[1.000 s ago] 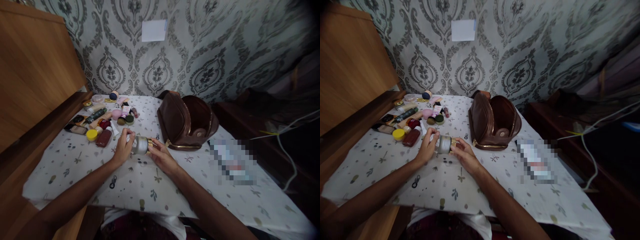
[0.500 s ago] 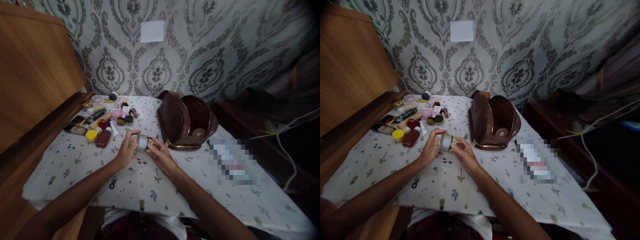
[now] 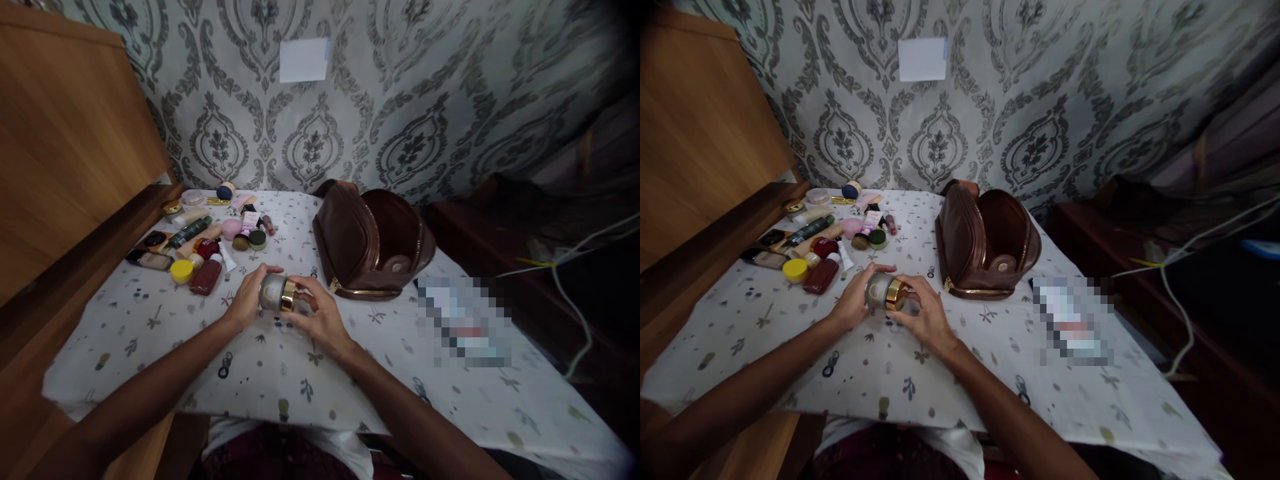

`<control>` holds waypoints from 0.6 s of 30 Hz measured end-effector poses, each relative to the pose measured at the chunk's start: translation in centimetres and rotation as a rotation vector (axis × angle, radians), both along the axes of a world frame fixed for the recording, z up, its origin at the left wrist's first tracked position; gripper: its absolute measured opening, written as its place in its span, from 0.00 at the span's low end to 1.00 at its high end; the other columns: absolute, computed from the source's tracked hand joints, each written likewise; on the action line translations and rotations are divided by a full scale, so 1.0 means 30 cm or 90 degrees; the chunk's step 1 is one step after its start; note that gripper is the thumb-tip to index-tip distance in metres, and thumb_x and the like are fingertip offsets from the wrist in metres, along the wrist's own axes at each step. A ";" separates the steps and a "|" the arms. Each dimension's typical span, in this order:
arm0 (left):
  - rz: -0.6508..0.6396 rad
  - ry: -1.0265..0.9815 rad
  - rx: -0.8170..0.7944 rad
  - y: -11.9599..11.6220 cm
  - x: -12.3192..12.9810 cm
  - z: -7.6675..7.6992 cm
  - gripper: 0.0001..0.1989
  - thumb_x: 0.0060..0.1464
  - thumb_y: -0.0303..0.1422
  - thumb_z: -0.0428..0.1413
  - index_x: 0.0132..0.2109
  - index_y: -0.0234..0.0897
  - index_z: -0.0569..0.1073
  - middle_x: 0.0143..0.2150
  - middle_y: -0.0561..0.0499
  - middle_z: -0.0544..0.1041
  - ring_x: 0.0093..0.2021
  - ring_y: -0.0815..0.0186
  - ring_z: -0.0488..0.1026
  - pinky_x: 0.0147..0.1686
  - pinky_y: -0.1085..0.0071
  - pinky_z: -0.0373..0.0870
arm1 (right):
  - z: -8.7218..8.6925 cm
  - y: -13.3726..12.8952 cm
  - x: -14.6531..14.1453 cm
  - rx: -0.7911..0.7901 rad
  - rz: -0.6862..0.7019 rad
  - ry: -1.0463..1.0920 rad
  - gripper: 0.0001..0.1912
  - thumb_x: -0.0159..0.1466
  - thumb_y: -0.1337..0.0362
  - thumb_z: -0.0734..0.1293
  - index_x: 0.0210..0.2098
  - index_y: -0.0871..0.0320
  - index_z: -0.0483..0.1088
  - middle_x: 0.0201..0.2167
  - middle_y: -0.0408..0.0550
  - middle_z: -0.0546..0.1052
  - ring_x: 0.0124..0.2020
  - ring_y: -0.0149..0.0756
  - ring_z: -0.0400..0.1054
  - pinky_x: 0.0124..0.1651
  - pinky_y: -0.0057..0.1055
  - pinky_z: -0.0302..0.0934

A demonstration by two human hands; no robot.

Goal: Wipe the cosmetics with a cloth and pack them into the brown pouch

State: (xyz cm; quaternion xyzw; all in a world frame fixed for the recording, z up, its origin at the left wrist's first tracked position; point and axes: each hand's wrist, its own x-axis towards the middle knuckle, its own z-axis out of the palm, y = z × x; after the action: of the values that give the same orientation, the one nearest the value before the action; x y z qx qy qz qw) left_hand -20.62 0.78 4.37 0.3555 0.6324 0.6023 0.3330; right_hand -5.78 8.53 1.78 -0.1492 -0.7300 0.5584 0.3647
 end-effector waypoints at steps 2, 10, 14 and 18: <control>-0.019 -0.128 -0.032 0.008 0.006 0.003 0.27 0.56 0.55 0.47 0.40 0.36 0.77 0.43 0.45 0.79 0.41 0.57 0.76 0.28 0.68 0.72 | 0.004 -0.001 0.008 0.129 -0.042 -0.034 0.26 0.56 0.55 0.74 0.52 0.50 0.68 0.47 0.52 0.71 0.50 0.45 0.67 0.53 0.43 0.65; -0.119 -0.233 -0.067 0.011 0.009 0.007 0.35 0.51 0.62 0.47 0.42 0.34 0.76 0.31 0.46 0.78 0.24 0.63 0.74 0.12 0.72 0.66 | 0.007 -0.002 0.020 0.385 -0.108 -0.046 0.28 0.62 0.60 0.68 0.60 0.47 0.60 0.48 0.51 0.69 0.49 0.44 0.66 0.52 0.41 0.65; -0.144 -0.194 -0.040 0.002 0.009 0.002 0.31 0.51 0.59 0.52 0.42 0.34 0.77 0.30 0.48 0.77 0.24 0.65 0.73 0.11 0.76 0.65 | 0.008 -0.006 0.018 0.383 -0.127 -0.061 0.29 0.62 0.60 0.69 0.61 0.48 0.59 0.46 0.52 0.68 0.47 0.44 0.66 0.51 0.41 0.65; -0.129 -0.174 -0.054 0.008 0.007 -0.013 0.30 0.51 0.58 0.53 0.39 0.33 0.76 0.26 0.50 0.74 0.22 0.66 0.72 0.11 0.75 0.67 | -0.003 -0.006 0.014 0.357 -0.143 -0.087 0.29 0.60 0.59 0.70 0.59 0.50 0.62 0.44 0.52 0.69 0.45 0.45 0.67 0.49 0.43 0.65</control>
State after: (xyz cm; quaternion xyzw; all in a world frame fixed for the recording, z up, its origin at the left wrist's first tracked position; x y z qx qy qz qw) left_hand -20.42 1.02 3.98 0.3181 0.5668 0.5813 0.4894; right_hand -5.37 8.35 1.69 -0.1601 -0.8573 0.2802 0.4010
